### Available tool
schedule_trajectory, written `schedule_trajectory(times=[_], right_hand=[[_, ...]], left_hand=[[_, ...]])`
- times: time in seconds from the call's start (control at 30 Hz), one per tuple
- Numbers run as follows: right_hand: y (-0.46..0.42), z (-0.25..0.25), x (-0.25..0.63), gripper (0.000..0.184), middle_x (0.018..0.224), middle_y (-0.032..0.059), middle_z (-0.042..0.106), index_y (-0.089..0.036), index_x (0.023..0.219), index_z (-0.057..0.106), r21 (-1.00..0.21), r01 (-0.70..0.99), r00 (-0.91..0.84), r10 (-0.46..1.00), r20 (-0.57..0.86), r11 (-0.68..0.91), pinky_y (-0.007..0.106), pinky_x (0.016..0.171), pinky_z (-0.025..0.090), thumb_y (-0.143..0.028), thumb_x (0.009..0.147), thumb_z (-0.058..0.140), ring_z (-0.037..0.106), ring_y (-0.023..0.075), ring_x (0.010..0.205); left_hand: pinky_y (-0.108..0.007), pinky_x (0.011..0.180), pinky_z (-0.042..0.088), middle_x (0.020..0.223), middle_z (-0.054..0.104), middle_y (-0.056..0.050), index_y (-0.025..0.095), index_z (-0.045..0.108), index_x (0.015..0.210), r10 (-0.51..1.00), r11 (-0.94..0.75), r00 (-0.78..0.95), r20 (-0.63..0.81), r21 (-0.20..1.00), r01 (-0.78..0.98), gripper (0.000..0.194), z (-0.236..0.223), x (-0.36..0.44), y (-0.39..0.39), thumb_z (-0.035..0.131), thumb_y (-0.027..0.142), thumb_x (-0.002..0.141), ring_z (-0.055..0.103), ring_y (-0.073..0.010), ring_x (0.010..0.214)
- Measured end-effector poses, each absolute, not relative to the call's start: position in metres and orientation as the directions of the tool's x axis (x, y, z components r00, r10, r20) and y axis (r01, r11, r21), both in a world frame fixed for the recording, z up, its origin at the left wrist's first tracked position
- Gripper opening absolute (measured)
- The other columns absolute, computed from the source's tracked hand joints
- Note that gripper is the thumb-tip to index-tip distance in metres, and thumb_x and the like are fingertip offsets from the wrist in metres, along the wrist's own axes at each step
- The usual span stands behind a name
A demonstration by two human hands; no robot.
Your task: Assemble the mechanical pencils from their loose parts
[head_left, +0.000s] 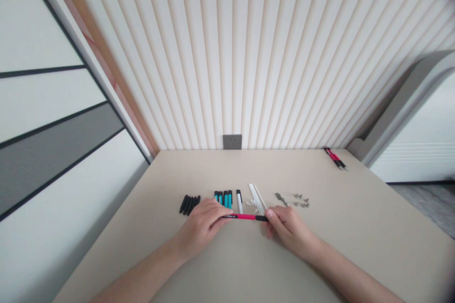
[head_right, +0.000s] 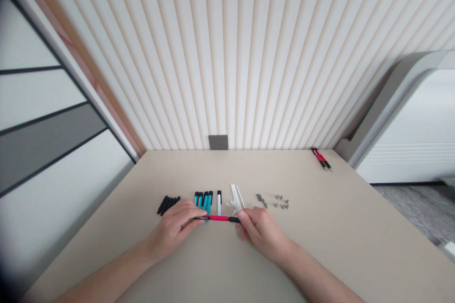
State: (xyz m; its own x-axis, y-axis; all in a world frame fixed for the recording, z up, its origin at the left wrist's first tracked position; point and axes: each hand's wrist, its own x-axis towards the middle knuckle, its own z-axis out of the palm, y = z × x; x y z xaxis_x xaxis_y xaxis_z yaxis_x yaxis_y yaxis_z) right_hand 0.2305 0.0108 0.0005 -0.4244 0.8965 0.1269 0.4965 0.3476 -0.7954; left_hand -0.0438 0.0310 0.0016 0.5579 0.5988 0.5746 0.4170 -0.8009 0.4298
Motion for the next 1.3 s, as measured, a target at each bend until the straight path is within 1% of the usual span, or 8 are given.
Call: schedule_trajectory(times=[0.2,0.33,0.5,0.63,0.73,0.97,1.17,1.3], right_hand=[[0.014,0.004,0.238,0.032,0.1,0.0066,0.067,-0.022,0.122,0.058,-0.753,0.51,-0.375,0.895,0.241,0.417,0.03,0.081,0.046,-0.038,0.095,0.053,0.061,0.0195,0.09],[0.016,0.004,0.24,0.019,0.089,0.0055,0.066,-0.02,0.099,0.064,-0.721,0.53,-0.362,0.888,0.283,0.446,0.029,0.077,0.045,-0.034,0.096,0.052,0.06,0.0184,0.085],[0.016,0.003,0.237,0.043,0.066,0.0025,0.06,-0.019,0.069,0.06,-0.689,0.547,-0.418,0.869,0.266,0.474,0.028,0.068,0.042,-0.033,0.102,0.036,0.055,0.0153,0.067],[0.015,0.003,0.24,0.022,0.089,0.0053,0.067,-0.021,0.106,0.065,-0.701,0.524,-0.423,0.862,0.279,0.484,0.029,0.075,0.045,-0.033,0.098,0.049,0.06,0.0175,0.083],[0.015,0.002,0.241,0.021,0.095,0.0064,0.067,-0.022,0.111,0.064,-0.688,0.505,-0.434,0.842,0.319,0.521,0.03,0.078,0.045,-0.034,0.094,0.056,0.06,0.0188,0.088],[0.012,0.0,0.23,0.05,0.055,0.0001,0.052,-0.019,0.059,0.053,-0.657,0.539,-0.444,0.84,0.311,0.528,0.029,0.067,0.041,-0.031,0.103,0.033,0.05,0.0133,0.057],[0.015,-0.001,0.24,0.022,0.094,0.006,0.066,-0.021,0.113,0.06,-0.676,0.518,-0.415,0.845,0.337,0.524,0.03,0.079,0.046,-0.032,0.095,0.054,0.06,0.0183,0.087],[0.016,-0.002,0.242,0.013,0.093,0.0061,0.066,-0.021,0.104,0.062,-0.643,0.5,-0.41,0.812,0.415,0.58,0.03,0.08,0.046,-0.027,0.095,0.054,0.06,0.0185,0.088]], left_hand=[[-0.028,0.075,0.048,0.084,0.066,-0.003,0.02,0.063,0.104,0.65,-0.758,0.509,0.564,0.442,0.479,0.012,0.002,-0.049,0.034,0.059,0.017,0.093,0.061,-0.0159,0.079],[-0.027,0.074,0.049,0.082,0.066,-0.003,0.02,0.063,0.104,0.651,-0.758,0.519,0.554,0.452,0.47,0.011,0.0,-0.049,0.034,0.058,0.018,0.094,0.061,-0.0157,0.078],[-0.028,0.076,0.049,0.085,0.066,-0.004,0.019,0.064,0.105,0.64,-0.768,0.53,0.556,0.453,0.452,0.012,-0.001,-0.05,0.034,0.058,0.019,0.094,0.061,-0.0161,0.08],[-0.027,0.076,0.049,0.085,0.067,-0.003,0.02,0.064,0.105,0.657,-0.753,0.514,0.551,0.47,0.46,0.012,-0.002,-0.05,0.033,0.058,0.018,0.094,0.062,-0.016,0.081],[-0.027,0.075,0.049,0.085,0.066,-0.003,0.02,0.064,0.104,0.663,-0.749,0.508,0.55,0.482,0.455,0.012,-0.002,-0.05,0.033,0.058,0.018,0.094,0.062,-0.0159,0.08],[-0.028,0.075,0.049,0.084,0.067,-0.003,0.019,0.065,0.102,0.644,-0.765,0.531,0.551,0.469,0.442,0.011,-0.002,-0.048,0.032,0.06,0.018,0.093,0.061,-0.0161,0.08],[-0.027,0.074,0.049,0.084,0.066,-0.003,0.02,0.064,0.103,0.677,-0.736,0.505,0.536,0.482,0.476,0.011,-0.002,-0.049,0.033,0.059,0.018,0.093,0.061,-0.0159,0.079],[-0.028,0.074,0.049,0.083,0.066,-0.003,0.019,0.064,0.102,0.675,-0.738,0.503,0.54,0.486,0.468,0.01,-0.002,-0.049,0.033,0.059,0.018,0.093,0.061,-0.0161,0.079]])
